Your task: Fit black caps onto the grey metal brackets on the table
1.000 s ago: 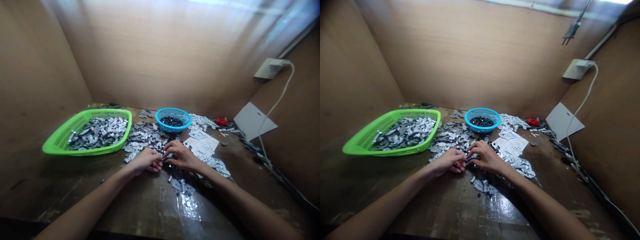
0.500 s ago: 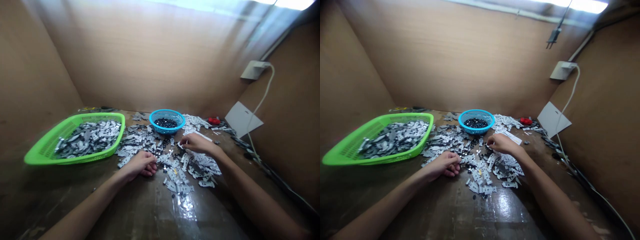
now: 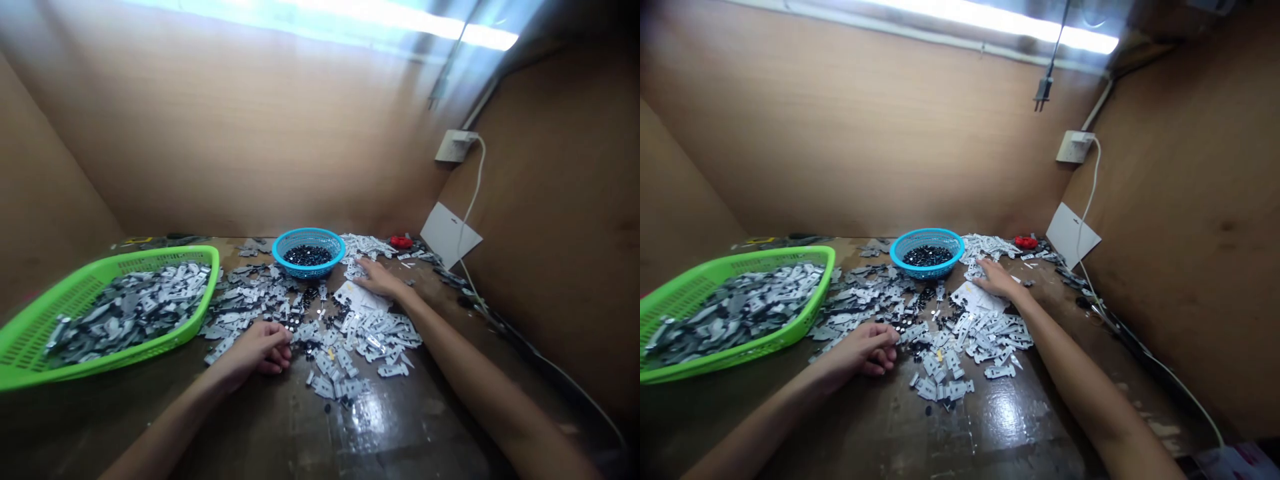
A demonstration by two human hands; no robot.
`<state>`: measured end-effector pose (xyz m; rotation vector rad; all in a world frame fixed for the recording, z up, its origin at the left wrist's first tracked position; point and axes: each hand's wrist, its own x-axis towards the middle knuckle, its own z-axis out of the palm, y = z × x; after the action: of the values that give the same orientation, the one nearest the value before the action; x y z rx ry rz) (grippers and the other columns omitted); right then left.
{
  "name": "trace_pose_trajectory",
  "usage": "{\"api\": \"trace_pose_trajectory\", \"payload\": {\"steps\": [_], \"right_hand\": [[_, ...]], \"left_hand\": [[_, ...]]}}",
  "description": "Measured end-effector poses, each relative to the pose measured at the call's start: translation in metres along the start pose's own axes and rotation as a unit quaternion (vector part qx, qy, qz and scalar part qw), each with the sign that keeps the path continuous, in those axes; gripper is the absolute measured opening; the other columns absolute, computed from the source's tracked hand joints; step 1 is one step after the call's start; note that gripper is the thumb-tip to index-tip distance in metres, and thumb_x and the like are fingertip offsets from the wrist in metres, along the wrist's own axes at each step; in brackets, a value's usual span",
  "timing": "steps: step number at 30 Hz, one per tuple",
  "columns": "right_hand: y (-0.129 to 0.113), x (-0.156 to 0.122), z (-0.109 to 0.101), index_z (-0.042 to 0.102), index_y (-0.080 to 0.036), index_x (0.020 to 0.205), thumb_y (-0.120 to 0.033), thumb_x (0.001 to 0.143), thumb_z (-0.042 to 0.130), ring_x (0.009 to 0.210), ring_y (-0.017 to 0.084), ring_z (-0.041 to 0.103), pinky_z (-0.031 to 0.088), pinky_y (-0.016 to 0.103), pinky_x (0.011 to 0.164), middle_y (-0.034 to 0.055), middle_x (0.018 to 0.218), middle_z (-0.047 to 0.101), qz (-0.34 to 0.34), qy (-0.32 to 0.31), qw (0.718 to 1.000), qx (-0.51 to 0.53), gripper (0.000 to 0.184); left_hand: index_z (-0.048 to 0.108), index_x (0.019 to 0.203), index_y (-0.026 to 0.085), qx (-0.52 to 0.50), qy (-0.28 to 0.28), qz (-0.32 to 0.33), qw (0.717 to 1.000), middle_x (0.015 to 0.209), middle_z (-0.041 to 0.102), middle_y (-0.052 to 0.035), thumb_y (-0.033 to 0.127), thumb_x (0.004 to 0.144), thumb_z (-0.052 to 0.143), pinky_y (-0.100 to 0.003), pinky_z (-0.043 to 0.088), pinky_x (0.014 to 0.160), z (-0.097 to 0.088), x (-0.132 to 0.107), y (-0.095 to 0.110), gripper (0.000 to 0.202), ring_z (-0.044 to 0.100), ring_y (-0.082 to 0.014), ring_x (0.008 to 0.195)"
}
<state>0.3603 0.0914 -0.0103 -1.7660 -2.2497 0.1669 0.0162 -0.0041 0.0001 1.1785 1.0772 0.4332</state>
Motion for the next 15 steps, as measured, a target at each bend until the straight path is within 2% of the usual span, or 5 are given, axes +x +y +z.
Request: {"api": "trace_pose_trajectory", "payload": {"steps": [4,9,12,15], "right_hand": [[-0.004,0.0,-0.002,0.043,-0.019,0.128,-0.038,0.077,0.056,0.123,0.028,0.035,0.029,0.039,0.099,0.0136,0.136,0.037,-0.041,-0.045,0.998,0.024,0.056],[-0.017,-0.003,-0.019,0.06,-0.021,0.11,-0.032,0.065,0.068,0.103,0.024,0.054,0.04,0.029,0.088,0.0074,0.116,0.057,-0.106,-0.126,0.985,0.047,0.047],[-0.027,-0.007,-0.026,0.063,-0.024,0.105,-0.024,0.062,0.069,0.096,0.021,0.057,0.042,0.026,0.081,0.0037,0.107,0.062,-0.127,-0.18,0.974,0.058,0.044],[-0.036,-0.009,-0.031,0.063,-0.023,0.108,-0.019,0.061,0.066,0.089,0.02,0.059,0.043,0.023,0.074,0.0031,0.103,0.064,-0.12,-0.239,0.961,0.075,0.047]], "left_hand": [[0.05,0.078,0.017,0.001,-0.005,-0.001,1.0,0.068,0.061,-0.0021,0.047,0.071,0.056,-0.018,0.044,0.05,0.0,0.001,-0.001,0.032,0.059,-0.0115,0.059],[0.051,0.079,0.017,0.0,-0.009,-0.001,1.0,0.068,0.061,-0.002,0.047,0.071,0.056,-0.019,0.044,0.051,-0.001,0.001,-0.002,0.032,0.06,-0.0115,0.06],[0.051,0.079,0.017,0.003,-0.006,0.0,1.0,0.069,0.062,-0.0021,0.047,0.071,0.057,-0.019,0.045,0.051,-0.001,0.001,-0.001,0.032,0.06,-0.012,0.06],[0.052,0.078,0.017,0.006,-0.002,0.003,1.0,0.07,0.062,-0.0019,0.048,0.07,0.057,-0.019,0.045,0.052,-0.001,0.0,-0.002,0.033,0.059,-0.0116,0.06]]}}
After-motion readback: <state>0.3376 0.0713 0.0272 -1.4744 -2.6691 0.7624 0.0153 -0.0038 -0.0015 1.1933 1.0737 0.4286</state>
